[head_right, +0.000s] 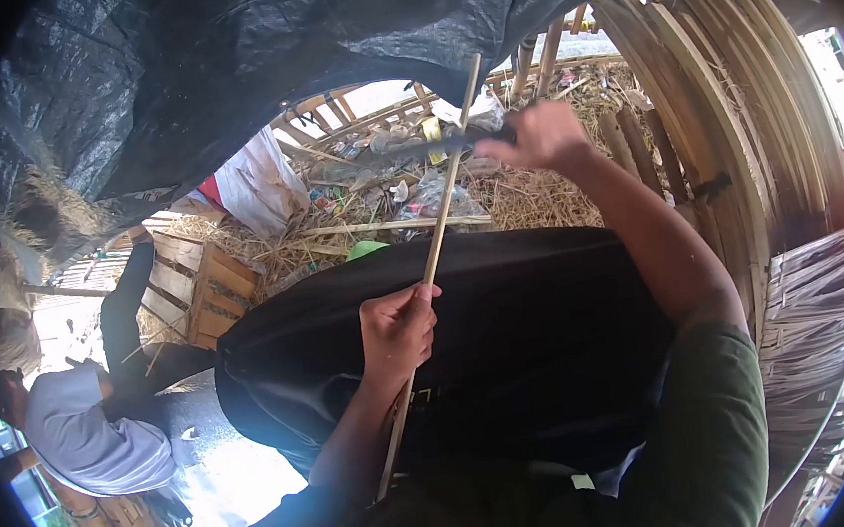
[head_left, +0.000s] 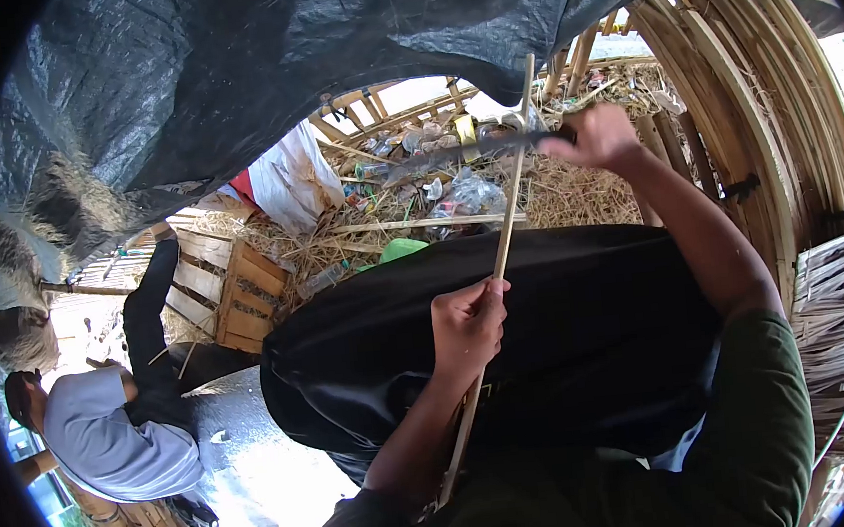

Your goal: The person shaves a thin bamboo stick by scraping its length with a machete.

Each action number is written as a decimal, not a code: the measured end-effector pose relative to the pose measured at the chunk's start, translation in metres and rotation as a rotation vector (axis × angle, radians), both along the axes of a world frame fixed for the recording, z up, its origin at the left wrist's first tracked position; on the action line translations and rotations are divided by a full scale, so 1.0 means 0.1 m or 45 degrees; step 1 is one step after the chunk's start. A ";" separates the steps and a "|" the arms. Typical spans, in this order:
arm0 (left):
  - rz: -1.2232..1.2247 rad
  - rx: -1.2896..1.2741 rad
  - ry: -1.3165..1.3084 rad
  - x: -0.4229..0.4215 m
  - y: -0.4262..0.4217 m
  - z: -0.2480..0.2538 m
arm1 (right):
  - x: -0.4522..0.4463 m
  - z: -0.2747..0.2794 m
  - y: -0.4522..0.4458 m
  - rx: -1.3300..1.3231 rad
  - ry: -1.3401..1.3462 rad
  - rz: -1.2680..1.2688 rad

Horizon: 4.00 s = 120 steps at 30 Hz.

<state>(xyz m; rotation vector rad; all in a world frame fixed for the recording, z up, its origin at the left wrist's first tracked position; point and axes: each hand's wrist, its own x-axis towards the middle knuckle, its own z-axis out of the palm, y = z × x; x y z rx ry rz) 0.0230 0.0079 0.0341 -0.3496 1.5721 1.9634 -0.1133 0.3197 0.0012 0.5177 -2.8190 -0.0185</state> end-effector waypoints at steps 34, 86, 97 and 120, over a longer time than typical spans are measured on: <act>-0.046 0.100 0.010 0.10 0.03 0.11 | -0.11 0.12 0.30 -0.014 0.474 0.165; -0.106 -0.021 0.126 0.08 -0.04 0.22 | -0.17 0.11 0.43 -0.044 -0.043 0.043; -0.120 0.039 0.146 0.14 -0.01 0.17 | -0.25 0.08 0.63 0.132 0.586 0.267; -0.175 0.066 0.131 0.15 -0.02 0.18 | -0.18 0.02 0.76 0.354 0.778 0.105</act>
